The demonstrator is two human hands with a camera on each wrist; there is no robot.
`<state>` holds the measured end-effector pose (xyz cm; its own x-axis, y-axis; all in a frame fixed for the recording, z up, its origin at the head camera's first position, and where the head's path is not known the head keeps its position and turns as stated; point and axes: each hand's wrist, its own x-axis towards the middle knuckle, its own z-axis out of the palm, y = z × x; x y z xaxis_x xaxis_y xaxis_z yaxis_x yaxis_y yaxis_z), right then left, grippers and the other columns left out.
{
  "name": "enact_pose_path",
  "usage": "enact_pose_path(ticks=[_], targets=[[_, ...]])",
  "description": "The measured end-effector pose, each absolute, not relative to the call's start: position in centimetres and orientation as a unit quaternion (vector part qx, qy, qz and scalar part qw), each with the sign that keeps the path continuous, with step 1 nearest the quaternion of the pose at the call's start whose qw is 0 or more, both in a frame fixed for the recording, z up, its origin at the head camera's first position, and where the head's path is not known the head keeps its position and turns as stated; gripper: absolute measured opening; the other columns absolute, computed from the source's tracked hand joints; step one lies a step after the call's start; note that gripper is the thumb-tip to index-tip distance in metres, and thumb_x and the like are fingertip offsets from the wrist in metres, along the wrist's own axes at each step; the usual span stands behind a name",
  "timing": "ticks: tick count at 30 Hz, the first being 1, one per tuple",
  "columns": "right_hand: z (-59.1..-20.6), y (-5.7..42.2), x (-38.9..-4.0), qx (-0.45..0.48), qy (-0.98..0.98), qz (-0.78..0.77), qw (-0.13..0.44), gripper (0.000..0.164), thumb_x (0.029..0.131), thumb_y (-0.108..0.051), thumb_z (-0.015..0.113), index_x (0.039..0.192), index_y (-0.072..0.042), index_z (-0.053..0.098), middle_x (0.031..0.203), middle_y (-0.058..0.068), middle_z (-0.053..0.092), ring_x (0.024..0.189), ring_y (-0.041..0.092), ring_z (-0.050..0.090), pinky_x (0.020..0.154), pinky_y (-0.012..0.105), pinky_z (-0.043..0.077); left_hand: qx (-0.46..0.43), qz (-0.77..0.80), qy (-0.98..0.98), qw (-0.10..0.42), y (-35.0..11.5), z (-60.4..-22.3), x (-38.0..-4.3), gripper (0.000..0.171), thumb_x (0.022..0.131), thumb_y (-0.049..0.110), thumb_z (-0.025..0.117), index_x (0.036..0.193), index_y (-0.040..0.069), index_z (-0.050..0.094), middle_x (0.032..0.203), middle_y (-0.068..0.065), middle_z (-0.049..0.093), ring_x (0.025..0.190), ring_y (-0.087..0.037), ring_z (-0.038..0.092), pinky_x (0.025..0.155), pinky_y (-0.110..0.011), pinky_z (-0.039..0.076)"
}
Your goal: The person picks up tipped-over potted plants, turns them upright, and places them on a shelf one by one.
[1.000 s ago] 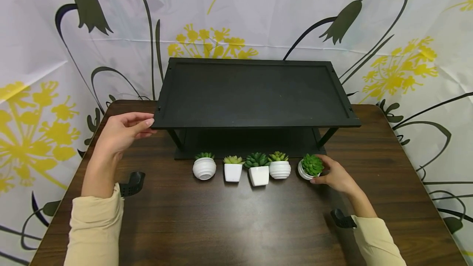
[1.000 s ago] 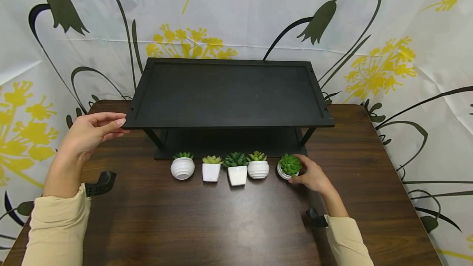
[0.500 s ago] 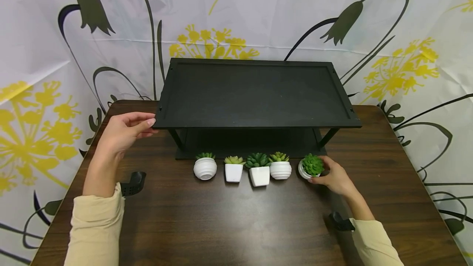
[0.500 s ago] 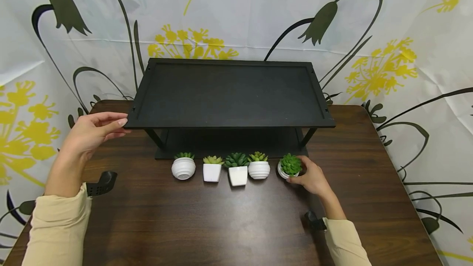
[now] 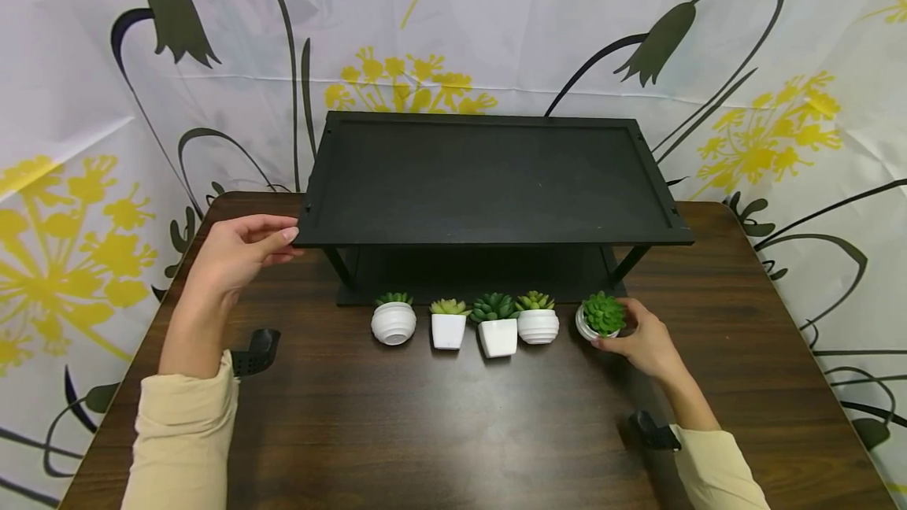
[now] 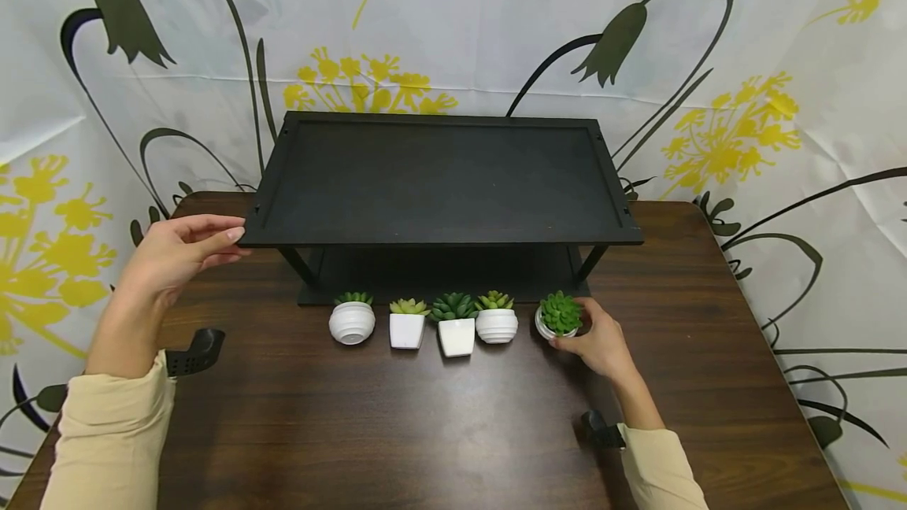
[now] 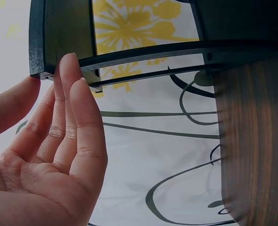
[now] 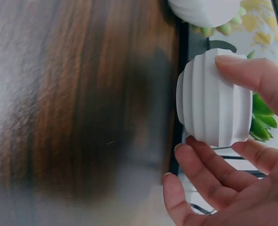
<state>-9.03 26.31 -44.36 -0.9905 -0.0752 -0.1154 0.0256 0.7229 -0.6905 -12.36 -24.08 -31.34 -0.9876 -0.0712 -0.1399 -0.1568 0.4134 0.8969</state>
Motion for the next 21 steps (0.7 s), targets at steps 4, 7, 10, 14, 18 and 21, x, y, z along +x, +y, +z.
enact_pose_path(ticks=[4,7,10,14,18,21], targets=[[-43.9,26.1,-8.9,-0.012,0.925,-0.375,0.062,0.069,0.068,-0.019,0.081,0.121,0.007,0.046,0.097,0.019,0.058,0.087,0.030,0.056,0.065,0.034,0.046,-0.065,0.542,0.837,0.042,-24.1,-31.3,-12.3,0.044,0.090,0.020,0.059,0.120,-0.010,0.050,0.075,0.018,0.061,0.071,-0.002,0.063,0.066,-0.015,0.051],[-43.5,25.9,-8.8,-0.009,0.925,-0.376,0.060,0.069,0.068,-0.020,0.081,0.121,0.007,0.046,0.097,0.019,0.058,0.086,0.029,0.057,0.065,0.034,0.047,-0.065,0.538,0.840,0.043,-24.2,-31.3,-12.3,0.043,0.090,0.021,0.059,0.120,-0.010,0.050,0.074,0.017,0.061,0.070,-0.002,0.063,0.066,-0.015,0.051],[-42.8,25.6,-8.7,-0.008,0.925,-0.376,0.055,0.068,0.068,-0.019,0.081,0.121,0.007,0.046,0.097,0.019,0.058,0.086,0.029,0.057,0.065,0.034,0.047,-0.066,0.532,0.843,0.044,-24.2,-31.3,-12.3,0.044,0.090,0.022,0.059,0.120,-0.009,0.051,0.074,0.017,0.061,0.070,-0.001,0.062,0.066,-0.014,0.051],[-41.9,25.1,-8.5,-0.014,0.925,-0.376,0.050,0.068,0.069,-0.019,0.081,0.121,0.007,0.045,0.096,0.019,0.058,0.084,0.029,0.058,0.064,0.034,0.047,-0.066,0.531,0.844,0.043,-24.2,-31.2,-12.3,0.042,0.091,0.021,0.058,0.120,-0.009,0.051,0.073,0.017,0.061,0.069,0.000,0.062,0.066,-0.015,0.051],[-41.0,24.6,-8.3,-0.019,0.923,-0.381,0.052,0.070,0.068,-0.019,0.081,0.122,0.007,0.044,0.098,0.019,0.058,0.081,0.027,0.060,0.062,0.031,0.049,-0.060,0.533,0.843,0.043,-24.2,-31.3,-12.3,0.040,0.091,0.018,0.057,0.120,-0.010,0.050,0.075,0.019,0.060,0.069,0.000,0.062,0.066,-0.015,0.051],[-40.3,24.3,-8.1,-0.024,0.922,-0.384,0.054,0.071,0.069,-0.019,0.081,0.123,0.007,0.043,0.100,0.020,0.057,0.079,0.026,0.061,0.060,0.030,0.049,-0.057,0.534,0.843,0.043,-24.2,-31.4,-12.3,0.041,0.091,0.017,0.057,0.121,-0.010,0.050,0.076,0.019,0.060,0.069,0.000,0.062,0.066,-0.015,0.051]])
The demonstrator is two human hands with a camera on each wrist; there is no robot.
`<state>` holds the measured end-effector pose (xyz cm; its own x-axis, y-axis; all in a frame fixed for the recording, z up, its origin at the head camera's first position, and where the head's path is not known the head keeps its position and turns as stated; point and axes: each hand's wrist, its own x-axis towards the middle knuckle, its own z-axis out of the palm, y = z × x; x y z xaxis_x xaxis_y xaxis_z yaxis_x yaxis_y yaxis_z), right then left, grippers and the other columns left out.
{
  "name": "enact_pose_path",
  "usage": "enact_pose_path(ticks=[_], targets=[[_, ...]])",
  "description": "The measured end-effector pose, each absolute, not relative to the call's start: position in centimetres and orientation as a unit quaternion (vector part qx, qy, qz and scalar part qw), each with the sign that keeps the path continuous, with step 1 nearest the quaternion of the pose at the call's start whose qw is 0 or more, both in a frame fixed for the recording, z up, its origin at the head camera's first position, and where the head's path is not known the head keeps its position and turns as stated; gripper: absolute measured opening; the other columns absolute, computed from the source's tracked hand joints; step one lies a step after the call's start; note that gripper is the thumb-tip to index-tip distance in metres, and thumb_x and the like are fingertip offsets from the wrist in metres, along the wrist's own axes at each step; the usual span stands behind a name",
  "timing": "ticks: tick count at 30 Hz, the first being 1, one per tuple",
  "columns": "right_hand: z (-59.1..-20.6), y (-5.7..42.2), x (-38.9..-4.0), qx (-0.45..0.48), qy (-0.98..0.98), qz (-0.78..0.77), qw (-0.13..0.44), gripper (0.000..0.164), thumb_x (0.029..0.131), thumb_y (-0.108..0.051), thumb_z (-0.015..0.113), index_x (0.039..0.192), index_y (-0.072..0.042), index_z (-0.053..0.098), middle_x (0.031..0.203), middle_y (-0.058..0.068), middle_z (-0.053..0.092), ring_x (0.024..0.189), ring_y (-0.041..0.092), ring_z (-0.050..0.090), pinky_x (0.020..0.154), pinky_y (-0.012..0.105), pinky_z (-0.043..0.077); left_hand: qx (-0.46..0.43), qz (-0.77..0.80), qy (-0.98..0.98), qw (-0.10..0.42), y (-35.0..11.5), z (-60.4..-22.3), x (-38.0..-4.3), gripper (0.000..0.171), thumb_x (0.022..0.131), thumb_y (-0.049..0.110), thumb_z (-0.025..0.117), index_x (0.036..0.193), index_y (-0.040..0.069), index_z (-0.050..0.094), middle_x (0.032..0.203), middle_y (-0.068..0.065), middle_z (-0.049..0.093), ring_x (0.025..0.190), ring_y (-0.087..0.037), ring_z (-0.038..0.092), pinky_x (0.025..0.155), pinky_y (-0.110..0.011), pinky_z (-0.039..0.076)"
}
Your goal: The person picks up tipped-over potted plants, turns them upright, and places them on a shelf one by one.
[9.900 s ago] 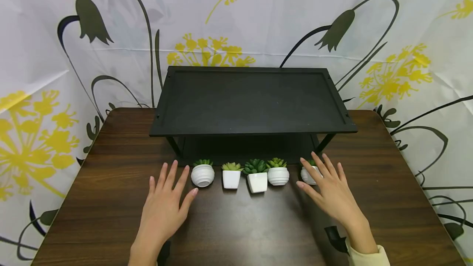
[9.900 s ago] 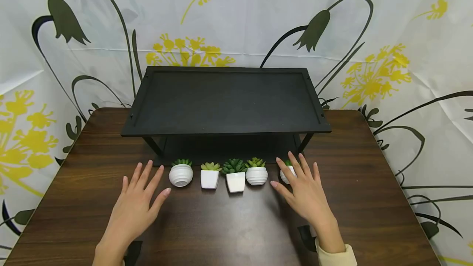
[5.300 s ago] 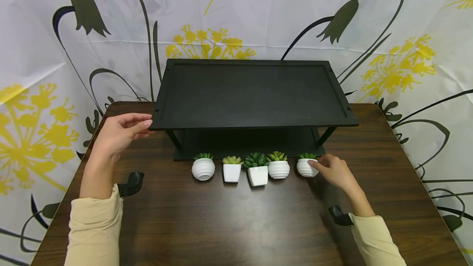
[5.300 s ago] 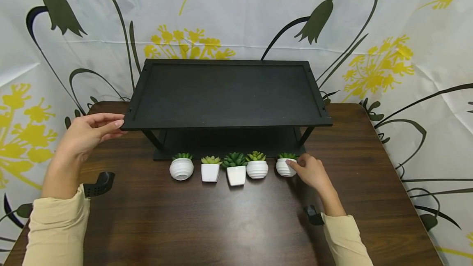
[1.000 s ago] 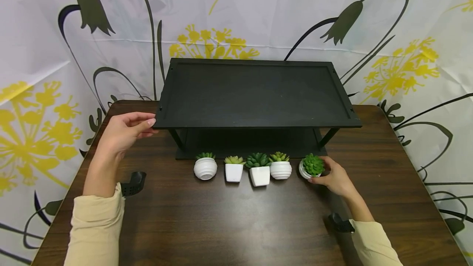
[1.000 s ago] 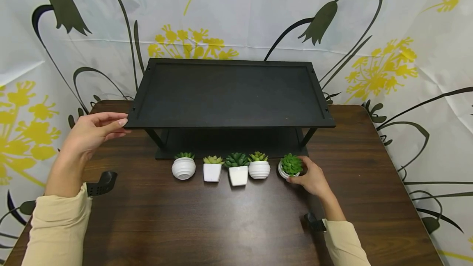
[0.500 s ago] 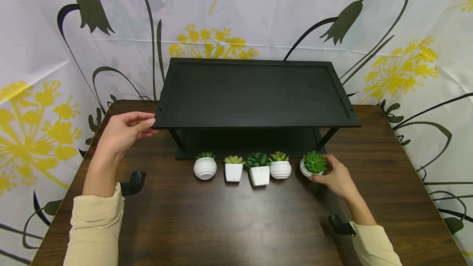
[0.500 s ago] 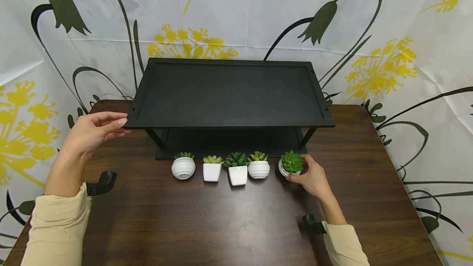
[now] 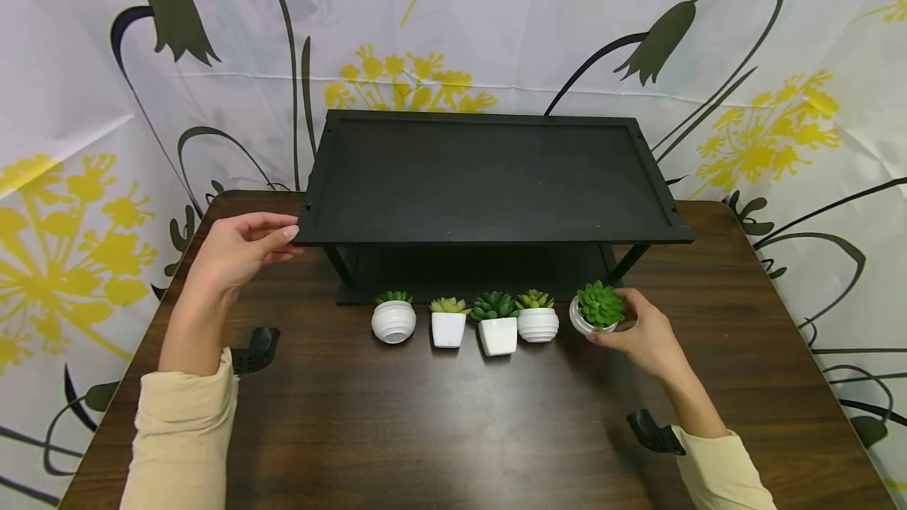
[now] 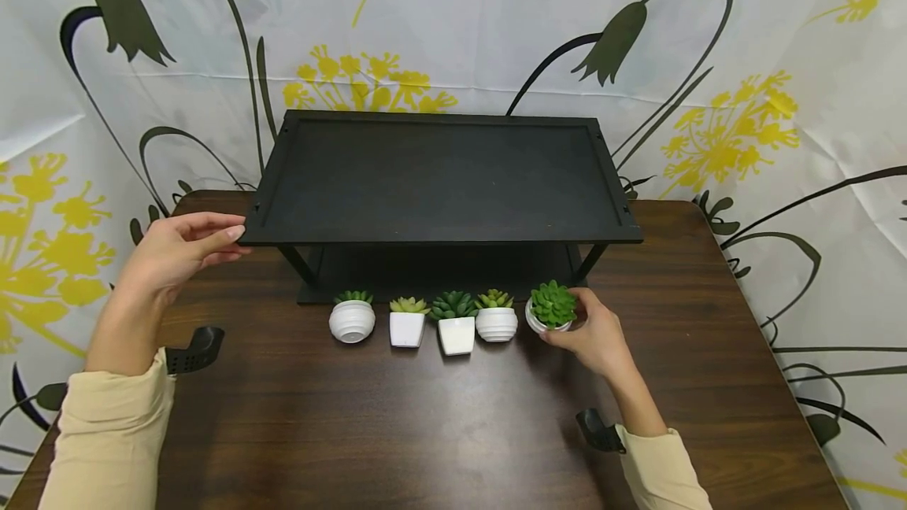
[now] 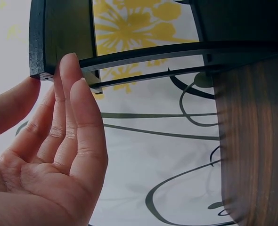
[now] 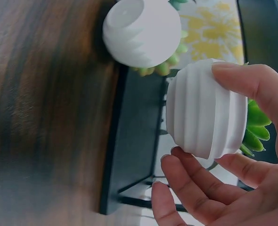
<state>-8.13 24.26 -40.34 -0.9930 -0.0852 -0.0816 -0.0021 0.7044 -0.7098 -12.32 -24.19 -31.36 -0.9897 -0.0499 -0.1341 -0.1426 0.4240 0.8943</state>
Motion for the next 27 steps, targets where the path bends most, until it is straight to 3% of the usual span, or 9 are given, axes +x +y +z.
enact_pose_path(ticks=[27], targets=[[-35.5,22.0,-8.2,-0.073,0.932,-0.353,0.046,0.062,0.067,-0.019,0.081,0.116,0.001,0.049,0.097,0.014,0.059,0.077,0.022,0.059,0.062,0.032,0.049,-0.050,0.524,0.850,0.035,-24.2,-31.2,-12.3,0.038,0.091,0.016,0.057,0.118,-0.010,0.052,0.072,0.017,0.061,0.067,0.001,0.062,0.065,-0.015,0.051]])
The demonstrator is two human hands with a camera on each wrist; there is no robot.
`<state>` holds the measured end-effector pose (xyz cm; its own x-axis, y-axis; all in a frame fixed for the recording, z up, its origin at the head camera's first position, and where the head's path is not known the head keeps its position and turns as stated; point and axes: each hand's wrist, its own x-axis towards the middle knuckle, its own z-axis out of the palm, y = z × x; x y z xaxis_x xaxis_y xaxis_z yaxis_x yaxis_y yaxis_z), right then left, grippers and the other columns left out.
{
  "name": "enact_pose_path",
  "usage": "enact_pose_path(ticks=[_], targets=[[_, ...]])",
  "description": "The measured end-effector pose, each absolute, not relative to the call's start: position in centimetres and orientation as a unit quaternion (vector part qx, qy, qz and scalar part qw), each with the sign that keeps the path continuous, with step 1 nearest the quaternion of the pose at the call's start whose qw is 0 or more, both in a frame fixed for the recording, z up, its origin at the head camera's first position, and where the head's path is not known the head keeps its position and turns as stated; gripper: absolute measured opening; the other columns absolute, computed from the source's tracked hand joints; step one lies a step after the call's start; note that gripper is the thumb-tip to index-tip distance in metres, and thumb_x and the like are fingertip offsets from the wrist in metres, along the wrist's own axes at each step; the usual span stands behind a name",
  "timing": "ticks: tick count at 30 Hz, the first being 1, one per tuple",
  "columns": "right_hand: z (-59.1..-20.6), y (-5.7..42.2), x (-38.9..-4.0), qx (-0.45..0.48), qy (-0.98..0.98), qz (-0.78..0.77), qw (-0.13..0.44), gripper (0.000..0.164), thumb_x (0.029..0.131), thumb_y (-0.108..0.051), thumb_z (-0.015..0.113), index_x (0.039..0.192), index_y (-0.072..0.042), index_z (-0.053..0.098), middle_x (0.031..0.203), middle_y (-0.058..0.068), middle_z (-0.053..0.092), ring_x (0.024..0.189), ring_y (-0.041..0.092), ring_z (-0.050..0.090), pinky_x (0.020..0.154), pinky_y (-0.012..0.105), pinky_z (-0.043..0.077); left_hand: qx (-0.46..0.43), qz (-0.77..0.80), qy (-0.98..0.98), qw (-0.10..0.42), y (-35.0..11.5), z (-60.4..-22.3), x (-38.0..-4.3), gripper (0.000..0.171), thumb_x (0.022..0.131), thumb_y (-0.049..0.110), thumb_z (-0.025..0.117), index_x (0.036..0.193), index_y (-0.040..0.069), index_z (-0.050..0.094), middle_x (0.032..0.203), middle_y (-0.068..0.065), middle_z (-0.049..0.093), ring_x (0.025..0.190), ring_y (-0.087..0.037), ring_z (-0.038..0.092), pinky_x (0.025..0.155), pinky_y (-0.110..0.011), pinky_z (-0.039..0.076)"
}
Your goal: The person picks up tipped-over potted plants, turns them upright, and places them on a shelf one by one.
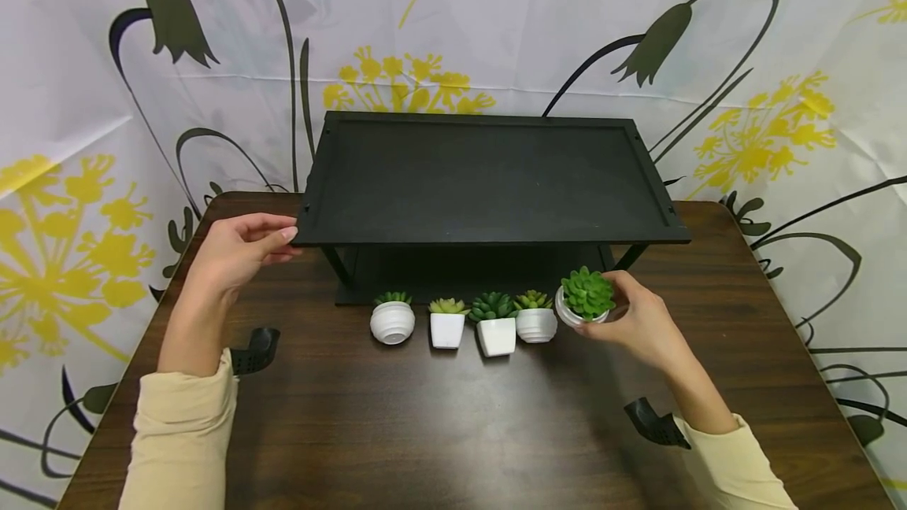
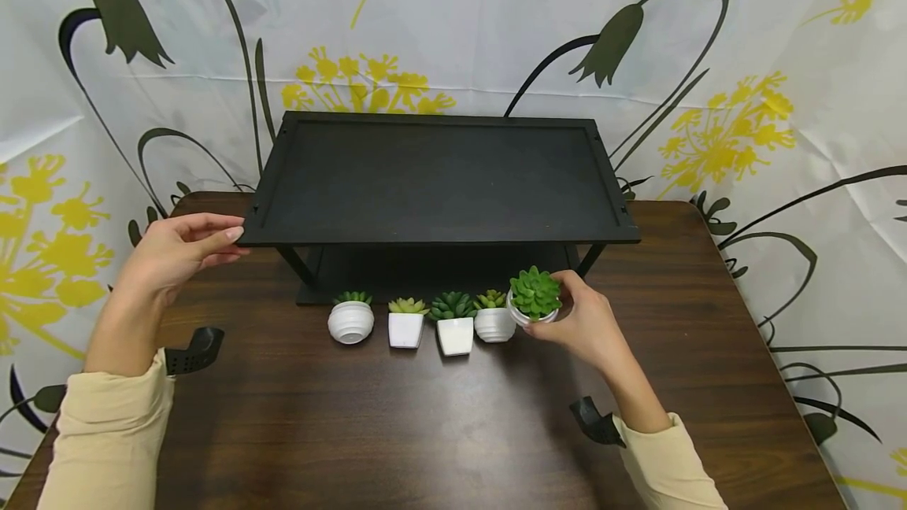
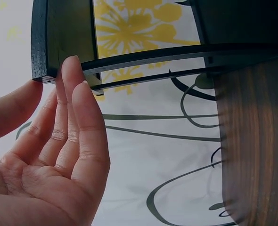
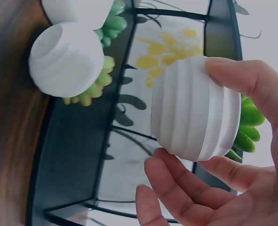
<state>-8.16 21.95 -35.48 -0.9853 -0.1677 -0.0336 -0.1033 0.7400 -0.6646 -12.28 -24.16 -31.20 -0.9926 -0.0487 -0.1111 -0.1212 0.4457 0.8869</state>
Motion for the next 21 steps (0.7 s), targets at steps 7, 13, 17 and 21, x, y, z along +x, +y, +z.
enact_pose_path(ticks=[7,13,17,21], targets=[[-33.8,21.2,-8.1,-0.089,0.935,-0.341,0.038,0.063,0.065,-0.020,0.081,0.116,0.000,0.049,0.093,0.011,0.060,0.079,0.025,0.058,0.064,0.033,0.048,-0.047,0.523,0.850,0.035,-24.2,-31.3,-12.3,0.038,0.091,0.017,0.057,0.118,-0.010,0.052,0.072,0.017,0.062,0.067,0.001,0.062,0.064,-0.014,0.051],[-32.7,20.7,-8.3,-0.098,0.937,-0.332,0.039,0.061,0.065,-0.021,0.081,0.115,-0.003,0.050,0.087,0.008,0.058,0.075,0.019,0.054,0.063,0.032,0.045,-0.049,0.524,0.849,0.036,-24.2,-31.3,-12.3,0.038,0.091,0.016,0.057,0.118,-0.011,0.052,0.071,0.018,0.061,0.067,0.001,0.062,0.064,-0.014,0.051],[-31.7,20.4,-8.6,-0.103,0.940,-0.323,0.040,0.061,0.065,-0.024,0.081,0.115,-0.006,0.051,0.086,0.006,0.057,0.075,0.019,0.053,0.065,0.033,0.044,-0.049,0.527,0.848,0.036,-24.2,-31.3,-12.4,0.038,0.091,0.015,0.056,0.118,-0.011,0.051,0.071,0.018,0.061,0.067,0.001,0.062,0.064,-0.014,0.051],[-30.6,20.1,-8.8,-0.108,0.939,-0.323,0.044,0.063,0.066,-0.024,0.081,0.117,-0.004,0.049,0.089,0.009,0.055,0.077,0.021,0.053,0.067,0.034,0.045,-0.048,0.526,0.848,0.034,-24.2,-31.3,-12.3,0.037,0.092,0.014,0.056,0.118,-0.011,0.052,0.071,0.019,0.061,0.067,0.001,0.062,0.064,-0.014,0.051]])
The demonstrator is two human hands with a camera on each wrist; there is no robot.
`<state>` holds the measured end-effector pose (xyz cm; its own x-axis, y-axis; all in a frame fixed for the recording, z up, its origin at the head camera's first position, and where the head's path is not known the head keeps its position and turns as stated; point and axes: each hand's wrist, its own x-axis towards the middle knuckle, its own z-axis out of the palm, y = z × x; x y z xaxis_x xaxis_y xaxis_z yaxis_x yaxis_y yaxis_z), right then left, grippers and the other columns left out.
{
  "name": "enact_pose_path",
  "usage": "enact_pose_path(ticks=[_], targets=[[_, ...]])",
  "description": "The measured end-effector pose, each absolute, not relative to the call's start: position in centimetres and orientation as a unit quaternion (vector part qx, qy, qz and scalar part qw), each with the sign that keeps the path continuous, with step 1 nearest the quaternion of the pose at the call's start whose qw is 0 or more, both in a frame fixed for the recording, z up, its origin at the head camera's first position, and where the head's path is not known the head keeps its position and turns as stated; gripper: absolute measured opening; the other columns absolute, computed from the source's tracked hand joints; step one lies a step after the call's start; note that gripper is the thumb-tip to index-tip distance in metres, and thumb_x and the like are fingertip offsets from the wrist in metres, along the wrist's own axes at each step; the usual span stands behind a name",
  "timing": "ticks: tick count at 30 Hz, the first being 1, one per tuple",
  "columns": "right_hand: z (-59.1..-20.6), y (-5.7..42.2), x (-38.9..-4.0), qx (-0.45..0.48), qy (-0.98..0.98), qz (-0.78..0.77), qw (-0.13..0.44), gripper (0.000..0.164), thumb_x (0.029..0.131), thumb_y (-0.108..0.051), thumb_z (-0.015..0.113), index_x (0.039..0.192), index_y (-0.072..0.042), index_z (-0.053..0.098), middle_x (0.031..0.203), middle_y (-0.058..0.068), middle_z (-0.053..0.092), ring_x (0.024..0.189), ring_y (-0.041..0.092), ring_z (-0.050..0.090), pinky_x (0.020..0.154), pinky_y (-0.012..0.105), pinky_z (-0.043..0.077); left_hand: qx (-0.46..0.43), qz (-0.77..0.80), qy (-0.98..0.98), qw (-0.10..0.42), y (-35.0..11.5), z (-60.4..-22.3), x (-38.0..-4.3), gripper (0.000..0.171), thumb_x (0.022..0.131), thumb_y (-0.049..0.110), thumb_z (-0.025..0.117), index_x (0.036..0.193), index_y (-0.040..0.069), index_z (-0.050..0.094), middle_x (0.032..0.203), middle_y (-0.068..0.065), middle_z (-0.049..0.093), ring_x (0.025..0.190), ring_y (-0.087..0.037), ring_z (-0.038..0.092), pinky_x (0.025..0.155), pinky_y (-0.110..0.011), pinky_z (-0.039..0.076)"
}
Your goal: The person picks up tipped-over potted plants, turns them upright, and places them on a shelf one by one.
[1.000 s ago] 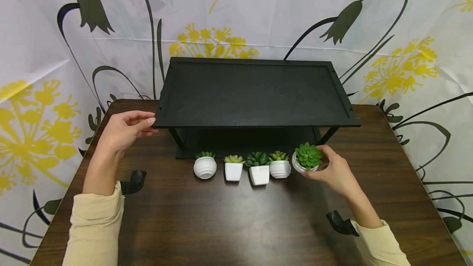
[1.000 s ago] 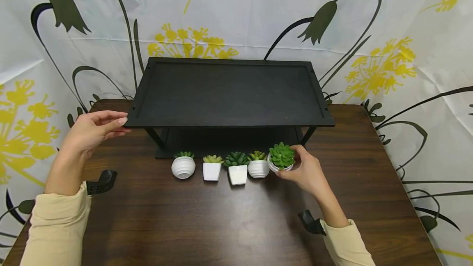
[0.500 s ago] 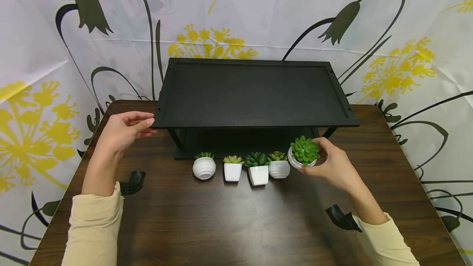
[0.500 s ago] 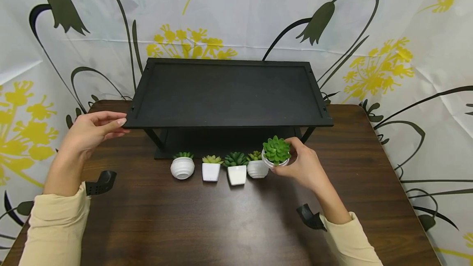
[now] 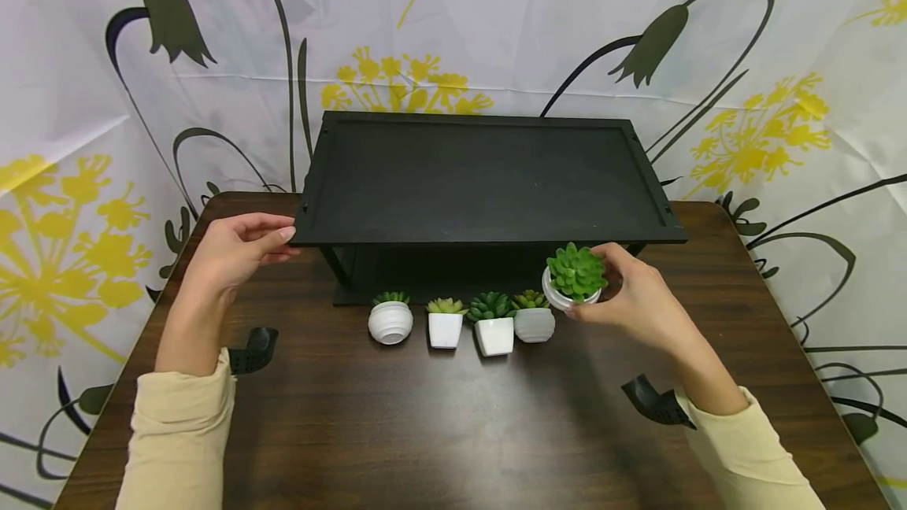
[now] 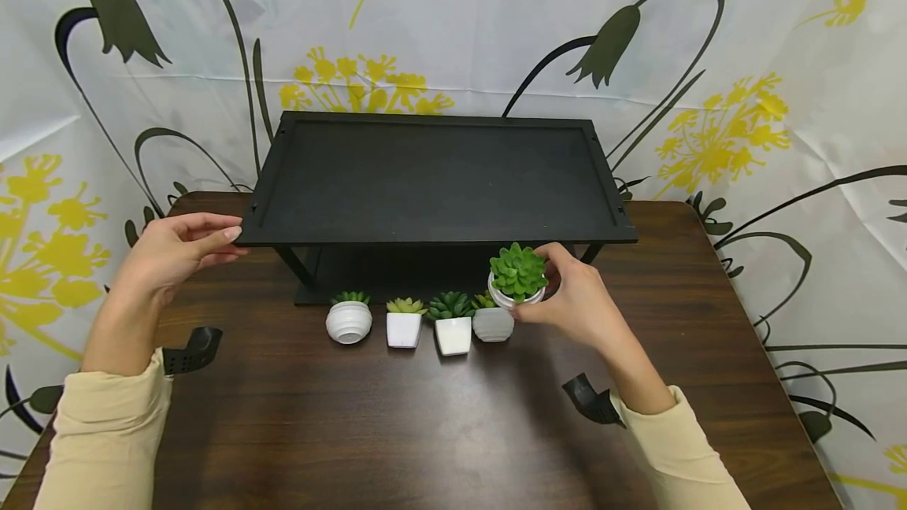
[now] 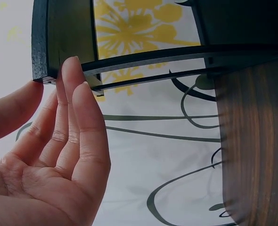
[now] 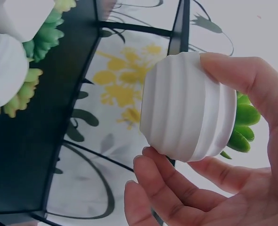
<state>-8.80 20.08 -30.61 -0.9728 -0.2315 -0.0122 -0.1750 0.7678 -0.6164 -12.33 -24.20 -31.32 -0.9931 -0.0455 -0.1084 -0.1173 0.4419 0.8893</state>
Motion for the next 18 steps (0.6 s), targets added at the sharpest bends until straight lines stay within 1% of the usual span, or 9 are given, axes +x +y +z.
enact_pose_path(ticks=[6,18], targets=[[-29.2,19.2,-9.4,-0.120,0.936,-0.327,0.044,0.062,0.067,-0.023,0.080,0.118,-0.004,0.050,0.092,0.011,0.058,0.085,0.024,0.055,0.070,0.036,0.045,-0.049,0.520,0.852,0.033,-24.2,-31.3,-12.4,0.037,0.092,0.015,0.056,0.118,-0.010,0.052,0.072,0.017,0.061,0.067,0.001,0.062,0.064,-0.015,0.051],[-27.4,17.7,-11.2,-0.123,0.936,-0.325,0.066,0.065,0.068,-0.026,0.079,0.120,-0.005,0.047,0.095,0.012,0.055,0.085,0.025,0.053,0.069,0.036,0.043,-0.051,0.520,0.852,0.039,-24.1,-31.2,-12.3,0.039,0.091,0.017,0.056,0.118,-0.011,0.052,0.073,0.016,0.062,0.068,-0.001,0.063,0.064,-0.015,0.051]])
